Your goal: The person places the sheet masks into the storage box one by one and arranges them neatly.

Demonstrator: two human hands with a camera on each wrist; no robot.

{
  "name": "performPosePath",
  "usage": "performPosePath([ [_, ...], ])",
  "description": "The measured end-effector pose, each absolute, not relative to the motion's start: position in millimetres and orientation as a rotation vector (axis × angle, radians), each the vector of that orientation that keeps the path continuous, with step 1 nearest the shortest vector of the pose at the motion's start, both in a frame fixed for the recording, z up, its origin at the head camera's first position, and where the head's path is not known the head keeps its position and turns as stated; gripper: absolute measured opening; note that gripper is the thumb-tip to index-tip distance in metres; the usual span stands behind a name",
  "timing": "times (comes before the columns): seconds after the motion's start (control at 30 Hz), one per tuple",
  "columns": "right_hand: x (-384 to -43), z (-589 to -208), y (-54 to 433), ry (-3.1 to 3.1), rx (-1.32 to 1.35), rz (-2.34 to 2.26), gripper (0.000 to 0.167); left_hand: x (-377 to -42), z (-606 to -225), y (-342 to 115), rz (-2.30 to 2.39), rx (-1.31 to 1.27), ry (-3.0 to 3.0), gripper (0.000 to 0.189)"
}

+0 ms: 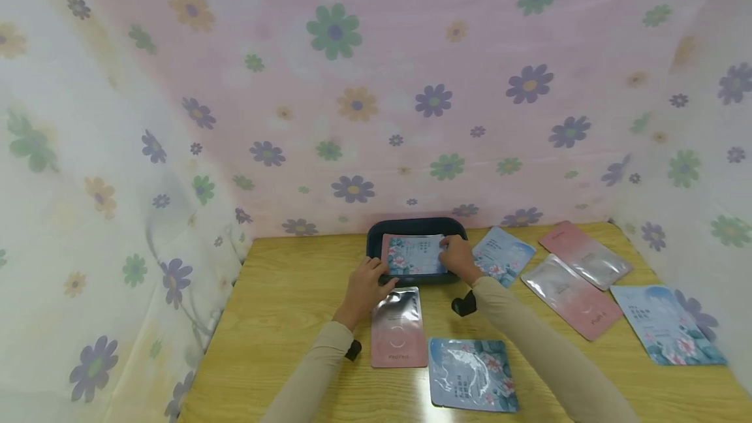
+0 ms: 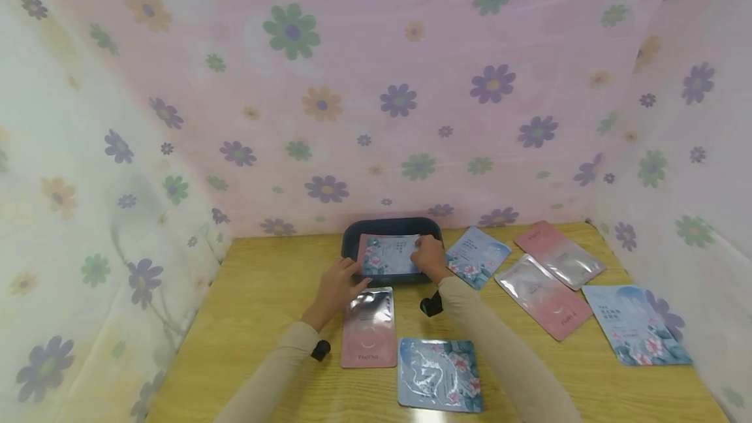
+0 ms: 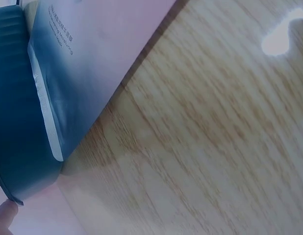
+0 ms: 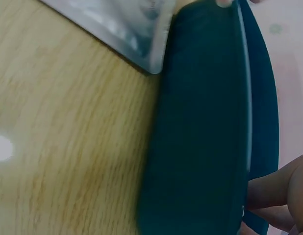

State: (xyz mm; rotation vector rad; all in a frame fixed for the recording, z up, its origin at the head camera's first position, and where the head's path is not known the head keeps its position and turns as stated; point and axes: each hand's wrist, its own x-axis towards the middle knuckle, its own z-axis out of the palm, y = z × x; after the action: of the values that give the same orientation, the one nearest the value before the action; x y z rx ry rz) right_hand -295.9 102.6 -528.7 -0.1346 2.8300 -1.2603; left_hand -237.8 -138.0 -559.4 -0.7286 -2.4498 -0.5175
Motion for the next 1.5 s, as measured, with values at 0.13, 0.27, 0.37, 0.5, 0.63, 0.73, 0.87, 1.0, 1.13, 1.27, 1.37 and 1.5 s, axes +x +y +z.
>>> performPosePath([
  [0.13, -291.6, -527.3, 102.4, 2.856, -0.211, -1.254, 0.039, -236.4, -558.1, -139.4, -0.526, -0.718, -2.462, 0.022],
  [0.27, -287.6, -528.3, 107.2, 2.816, -0.258, -1.333, 0.039, -236.2, -557.9, -139.2, -0.521, -0.704, -2.47, 0.022],
  [0.37, -284.1, -527.6, 111.9, 2.747, -0.283, -1.416, 0.036, -236.0, -557.8, -139.3, -0.519, -0.7, -2.461, 0.022],
  [0.5, -277.7, -522.9, 118.2, 2.678, -0.285, -1.505, 0.032, -235.8, -557.5, -140.3, -0.51, -0.709, -2.449, 0.022],
  [0.63, -272.8, -516.3, 127.0, 2.61, -0.288, -1.577, 0.03, -236.8, -558.4, -140.5, -0.507, -0.716, -2.447, 0.022],
  [0.73, -271.2, -511.9, 135.5, 2.554, -0.303, -1.61, 0.027, -237.1, -559.0, -140.9, -0.507, -0.716, -2.452, 0.022],
  [0.87, -269.1, -504.4, 147.5, 2.5, -0.296, -1.609, 0.026, -236.6, -557.7, -141.0, -0.506, -0.716, -2.475, 0.022],
  [1.0, -263.8, -493.1, 156.4, 2.482, -0.285, -1.574, 0.029, -236.1, -555.6, -140.1, -0.518, -0.726, -2.454, 0.022],
  [1.13, -255.2, -481.2, 162.3, 2.435, -0.299, -1.596, 0.029, -236.0, -555.1, -140.0, -0.53, -0.733, -2.422, 0.022],
  [1.27, -248.0, -475.4, 168.6, 2.397, -0.307, -1.61, 0.029, -236.7, -556.6, -140.7, -0.512, -0.729, -2.44, 0.022],
  [1.37, -242.9, -474.0, 173.2, 2.374, -0.314, -1.605, 0.03, -237.8, -558.3, -141.2, -0.506, -0.73, -2.45, 0.022],
  [1.5, -235.7, -473.9, 180.1, 2.358, -0.32, -1.592, 0.03, -238.3, -559.7, -141.6, -0.509, -0.728, -2.451, 0.022],
])
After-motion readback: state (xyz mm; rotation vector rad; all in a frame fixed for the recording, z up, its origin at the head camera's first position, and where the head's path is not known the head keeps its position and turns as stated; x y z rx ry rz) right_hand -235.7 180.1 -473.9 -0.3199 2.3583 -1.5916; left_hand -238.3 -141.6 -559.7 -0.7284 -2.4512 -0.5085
